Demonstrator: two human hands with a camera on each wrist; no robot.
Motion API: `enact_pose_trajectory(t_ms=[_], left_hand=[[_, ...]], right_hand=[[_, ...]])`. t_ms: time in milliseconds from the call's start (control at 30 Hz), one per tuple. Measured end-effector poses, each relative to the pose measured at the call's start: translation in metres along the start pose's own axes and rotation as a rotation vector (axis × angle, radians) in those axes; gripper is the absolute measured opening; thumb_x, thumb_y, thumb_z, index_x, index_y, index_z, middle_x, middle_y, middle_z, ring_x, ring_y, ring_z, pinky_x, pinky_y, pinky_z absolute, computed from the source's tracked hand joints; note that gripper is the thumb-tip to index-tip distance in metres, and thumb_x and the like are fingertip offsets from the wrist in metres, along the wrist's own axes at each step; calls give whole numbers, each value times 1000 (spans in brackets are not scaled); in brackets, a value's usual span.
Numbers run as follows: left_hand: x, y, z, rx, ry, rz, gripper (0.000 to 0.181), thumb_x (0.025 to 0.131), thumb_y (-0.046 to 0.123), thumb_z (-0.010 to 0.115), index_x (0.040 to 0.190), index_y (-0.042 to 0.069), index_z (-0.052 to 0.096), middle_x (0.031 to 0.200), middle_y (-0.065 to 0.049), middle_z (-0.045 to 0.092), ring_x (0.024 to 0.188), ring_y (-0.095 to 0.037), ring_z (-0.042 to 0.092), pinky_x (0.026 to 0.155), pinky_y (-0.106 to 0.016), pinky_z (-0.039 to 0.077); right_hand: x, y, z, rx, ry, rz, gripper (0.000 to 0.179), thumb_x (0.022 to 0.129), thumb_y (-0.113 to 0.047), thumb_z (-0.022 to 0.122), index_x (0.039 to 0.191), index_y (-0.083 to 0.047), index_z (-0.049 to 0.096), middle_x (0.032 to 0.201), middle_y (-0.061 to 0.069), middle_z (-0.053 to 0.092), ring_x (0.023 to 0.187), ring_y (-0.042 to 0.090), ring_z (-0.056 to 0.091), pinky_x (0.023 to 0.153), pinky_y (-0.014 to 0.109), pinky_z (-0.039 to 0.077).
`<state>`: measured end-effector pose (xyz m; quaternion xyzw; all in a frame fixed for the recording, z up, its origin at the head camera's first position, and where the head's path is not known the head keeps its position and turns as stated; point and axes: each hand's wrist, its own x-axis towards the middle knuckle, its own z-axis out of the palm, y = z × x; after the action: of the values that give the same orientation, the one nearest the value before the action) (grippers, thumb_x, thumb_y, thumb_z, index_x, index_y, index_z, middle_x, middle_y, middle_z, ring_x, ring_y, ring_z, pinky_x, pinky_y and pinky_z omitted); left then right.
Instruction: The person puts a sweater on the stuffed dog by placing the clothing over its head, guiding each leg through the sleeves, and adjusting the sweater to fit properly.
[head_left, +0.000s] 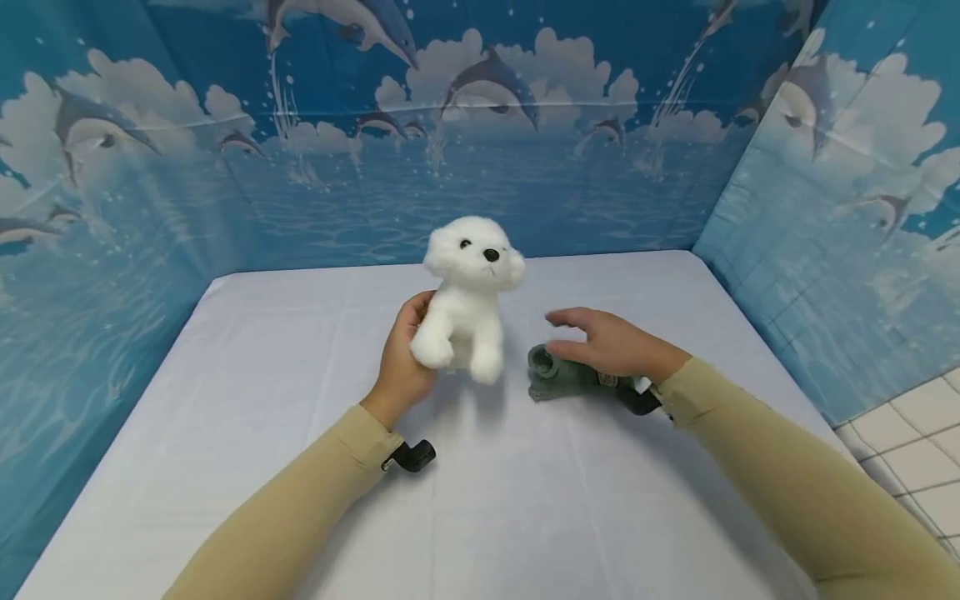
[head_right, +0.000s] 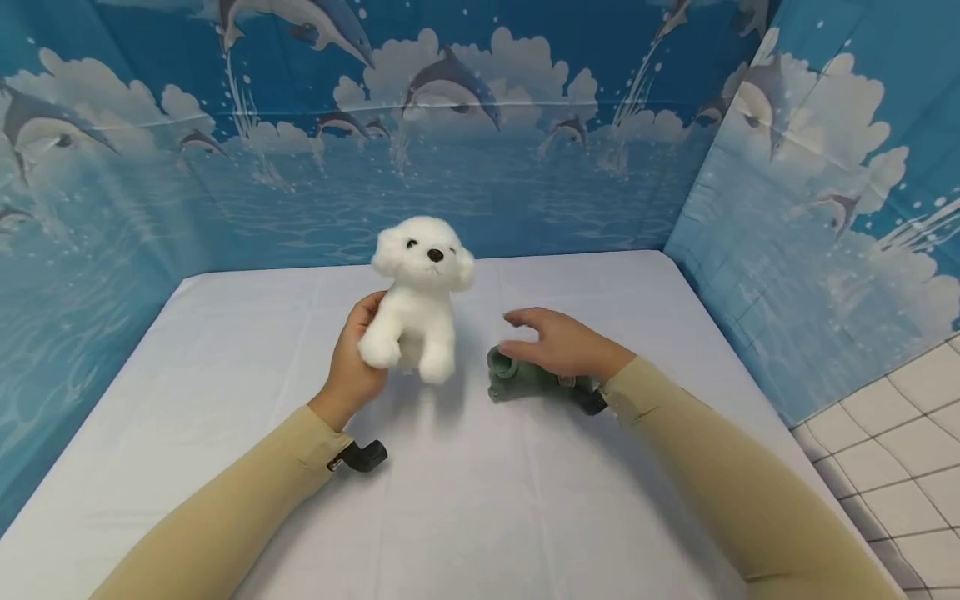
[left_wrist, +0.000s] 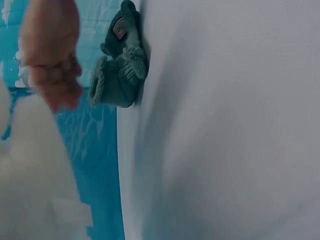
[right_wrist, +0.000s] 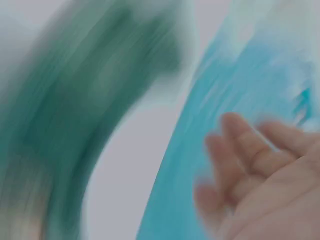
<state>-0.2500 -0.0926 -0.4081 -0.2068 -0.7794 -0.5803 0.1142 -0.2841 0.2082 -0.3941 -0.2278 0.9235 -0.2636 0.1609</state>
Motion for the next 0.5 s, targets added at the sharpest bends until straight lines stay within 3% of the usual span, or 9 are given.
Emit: enact_pose_trajectory(t_ms=[67,133,167,233,300,367,500], left_hand=[[2,6,2,-15,-107,9,56,90,2,54,141,6,29,136,-11,43,122,-22,46,99,-36,41],[4,5,-1,39,-249,-7,65,92,8,53,147,16,19,146,-5,34,130,-19,39,104,-39,37],[6,3,-6,55,-337,-38,71,92,10,53,149,23,13,151,0,25,136,-17,31,107,-41,33],[7,-4,-16,91,-490,-115,82,91,16,56,147,37,1,155,11,9,141,-13,17,110,-45,28],[7,-15,-21,104,-567,-184,88,88,21,60,145,44,-4,154,16,1,143,-11,6,113,-48,20],[7,-26,-19,157,-551,-234,86,86,32,64,145,43,3,154,16,4,143,-11,6,113,-48,20],[7,-36,4,327,-360,-282,70,79,61,60,137,32,36,143,8,39,133,-14,36,104,-42,36]], right_hand=[[8,-26,8,249,24,-82,66,87,-57,51,142,-26,33,142,0,41,127,24,44,100,45,38],[20,-46,19,398,61,-124,63,87,-53,55,141,-28,34,133,-1,48,115,19,55,89,40,48],[26,-51,24,403,103,-139,62,86,-50,58,139,-27,36,126,-1,53,106,17,59,83,38,51],[34,-55,33,310,203,-147,59,84,-47,62,134,-24,41,114,-1,59,94,13,63,74,33,53],[37,-53,39,207,242,-155,59,84,-43,65,134,-22,42,112,-2,59,93,12,62,73,30,52],[38,-50,41,91,222,-158,58,84,-41,65,134,-25,42,115,-3,59,97,12,61,76,30,51],[30,-36,21,-76,31,-87,70,83,-44,66,142,-31,31,139,-1,45,124,22,48,94,40,45]])
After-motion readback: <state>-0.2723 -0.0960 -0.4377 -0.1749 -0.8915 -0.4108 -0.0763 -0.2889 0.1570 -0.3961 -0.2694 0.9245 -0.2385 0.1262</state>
